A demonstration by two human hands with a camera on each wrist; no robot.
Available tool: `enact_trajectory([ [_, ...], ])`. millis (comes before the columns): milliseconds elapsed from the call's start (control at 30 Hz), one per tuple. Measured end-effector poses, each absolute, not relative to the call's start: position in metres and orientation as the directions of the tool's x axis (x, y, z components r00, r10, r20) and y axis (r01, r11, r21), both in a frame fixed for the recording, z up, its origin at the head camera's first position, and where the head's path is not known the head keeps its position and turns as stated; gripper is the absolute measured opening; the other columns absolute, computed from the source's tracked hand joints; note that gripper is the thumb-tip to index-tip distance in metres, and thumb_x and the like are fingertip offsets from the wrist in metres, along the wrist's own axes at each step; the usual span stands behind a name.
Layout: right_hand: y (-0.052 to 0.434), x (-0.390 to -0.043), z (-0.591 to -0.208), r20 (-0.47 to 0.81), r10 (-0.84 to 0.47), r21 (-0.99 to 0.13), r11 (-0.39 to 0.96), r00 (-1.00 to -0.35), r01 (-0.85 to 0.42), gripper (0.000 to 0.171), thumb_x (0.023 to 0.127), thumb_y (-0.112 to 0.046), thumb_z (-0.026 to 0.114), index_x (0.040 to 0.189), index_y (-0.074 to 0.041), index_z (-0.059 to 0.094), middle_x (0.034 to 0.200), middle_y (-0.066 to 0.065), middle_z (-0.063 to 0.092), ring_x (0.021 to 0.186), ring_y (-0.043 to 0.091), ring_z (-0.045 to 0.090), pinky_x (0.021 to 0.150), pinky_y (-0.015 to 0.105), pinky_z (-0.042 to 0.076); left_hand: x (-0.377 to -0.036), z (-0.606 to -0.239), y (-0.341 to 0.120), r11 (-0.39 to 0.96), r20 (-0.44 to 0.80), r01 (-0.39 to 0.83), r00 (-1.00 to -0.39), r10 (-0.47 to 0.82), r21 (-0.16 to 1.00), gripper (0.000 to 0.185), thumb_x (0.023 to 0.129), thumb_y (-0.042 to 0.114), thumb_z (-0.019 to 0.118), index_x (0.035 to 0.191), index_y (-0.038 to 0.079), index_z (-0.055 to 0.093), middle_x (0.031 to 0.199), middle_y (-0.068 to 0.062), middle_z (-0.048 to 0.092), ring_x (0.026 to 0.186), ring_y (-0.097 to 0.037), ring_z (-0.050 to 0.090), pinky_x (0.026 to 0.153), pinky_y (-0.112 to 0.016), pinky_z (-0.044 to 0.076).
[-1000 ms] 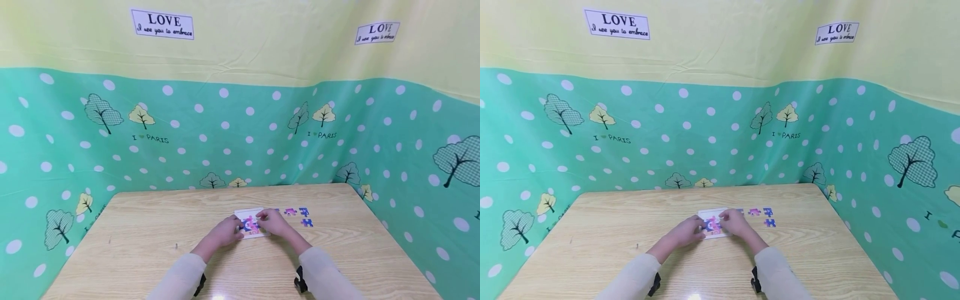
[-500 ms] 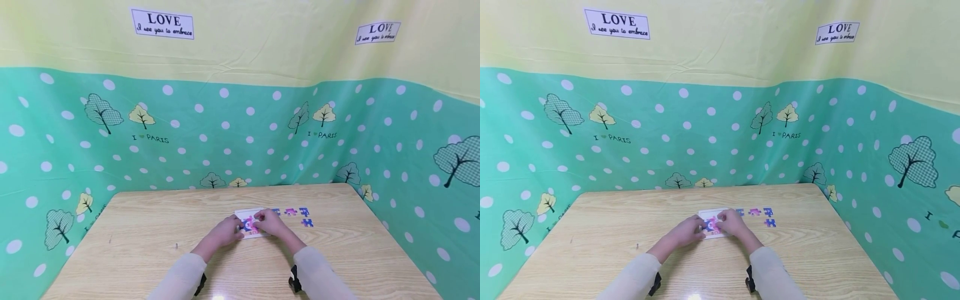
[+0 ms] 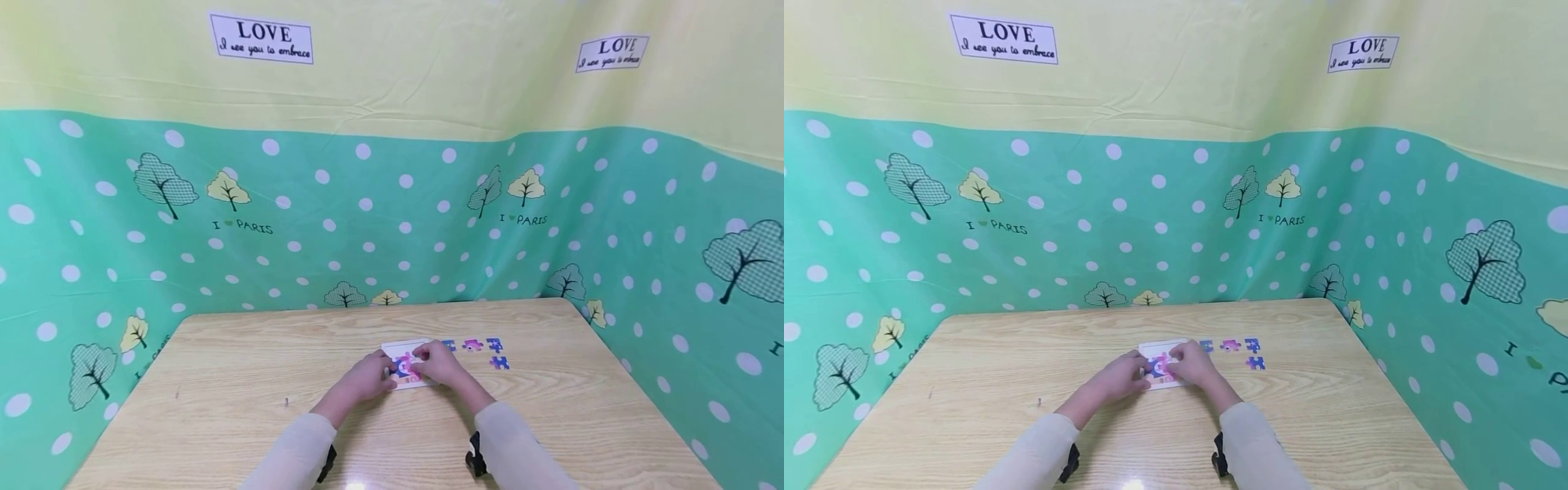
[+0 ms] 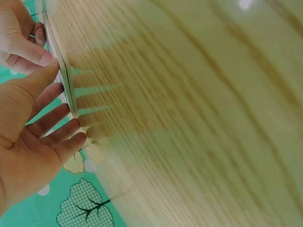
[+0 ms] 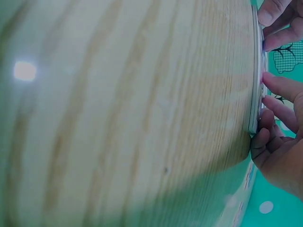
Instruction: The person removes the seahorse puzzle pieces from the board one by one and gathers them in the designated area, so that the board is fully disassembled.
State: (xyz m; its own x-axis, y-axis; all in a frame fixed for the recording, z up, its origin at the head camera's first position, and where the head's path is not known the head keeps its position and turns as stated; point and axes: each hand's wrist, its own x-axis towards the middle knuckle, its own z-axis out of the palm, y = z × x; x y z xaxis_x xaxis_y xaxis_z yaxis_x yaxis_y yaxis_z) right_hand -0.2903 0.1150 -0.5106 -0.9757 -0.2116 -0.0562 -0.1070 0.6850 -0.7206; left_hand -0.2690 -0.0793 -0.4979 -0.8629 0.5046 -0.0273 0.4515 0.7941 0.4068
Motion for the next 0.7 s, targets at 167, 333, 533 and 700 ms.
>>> enact_trajectory([
  [167, 0.1145, -0.2898, -0.5104, -0.065, -0.201, -0.725, 0.682, -0.977, -0.093, 0.031, 0.079, -0.017, 0.072, 0.107, -0.005, 0.067, 0.097, 0.008, 0.057, 0.089, 0.019, 0.053, 0.08, 0.035, 0.051, -0.269, -0.496, -0.0798, 0.796, -0.032, 0.448, -0.864, 0.503, 0.408, 0.032, 0.083, 0.025, 0.069, 0.108, 0.005, 0.064, 0.101, -0.003, 0.056, 0.087, -0.017, 0.056, 0.087, -0.035, 0.052],
  [333, 0.114, -0.2885, -0.509, -0.065, -0.197, -0.735, 0.673, -0.978, -0.086, 0.03, 0.079, -0.016, 0.072, 0.106, -0.005, 0.067, 0.095, 0.008, 0.056, 0.087, 0.019, 0.052, 0.079, 0.034, 0.05, -0.2676, -0.4941, -0.0793, 0.795, -0.036, 0.445, -0.864, 0.502, 0.412, 0.031, 0.083, 0.025, 0.069, 0.107, 0.005, 0.064, 0.1, -0.003, 0.056, 0.086, -0.015, 0.055, 0.086, -0.035, 0.052],
  [533, 0.1133, -0.2887, -0.5098, -0.073, -0.177, -0.747, 0.662, -0.981, -0.064, 0.028, 0.079, -0.015, 0.072, 0.104, -0.005, 0.066, 0.094, 0.007, 0.055, 0.085, 0.018, 0.051, 0.076, 0.031, 0.049, -0.2666, -0.4923, -0.079, 0.795, -0.041, 0.443, -0.864, 0.502, 0.414, 0.03, 0.084, 0.024, 0.069, 0.107, 0.006, 0.064, 0.099, -0.003, 0.056, 0.086, -0.016, 0.056, 0.086, -0.035, 0.052],
  [700, 0.1124, -0.2899, -0.5114, -0.074, -0.171, -0.749, 0.66, -0.982, -0.059, 0.026, 0.079, -0.015, 0.072, 0.103, -0.005, 0.066, 0.091, 0.006, 0.055, 0.082, 0.017, 0.05, 0.072, 0.028, 0.048, -0.2661, -0.4923, -0.0785, 0.799, -0.045, 0.437, -0.866, 0.497, 0.412, 0.031, 0.083, 0.025, 0.069, 0.107, 0.006, 0.064, 0.101, -0.003, 0.056, 0.089, -0.018, 0.057, 0.089, -0.037, 0.052],
])
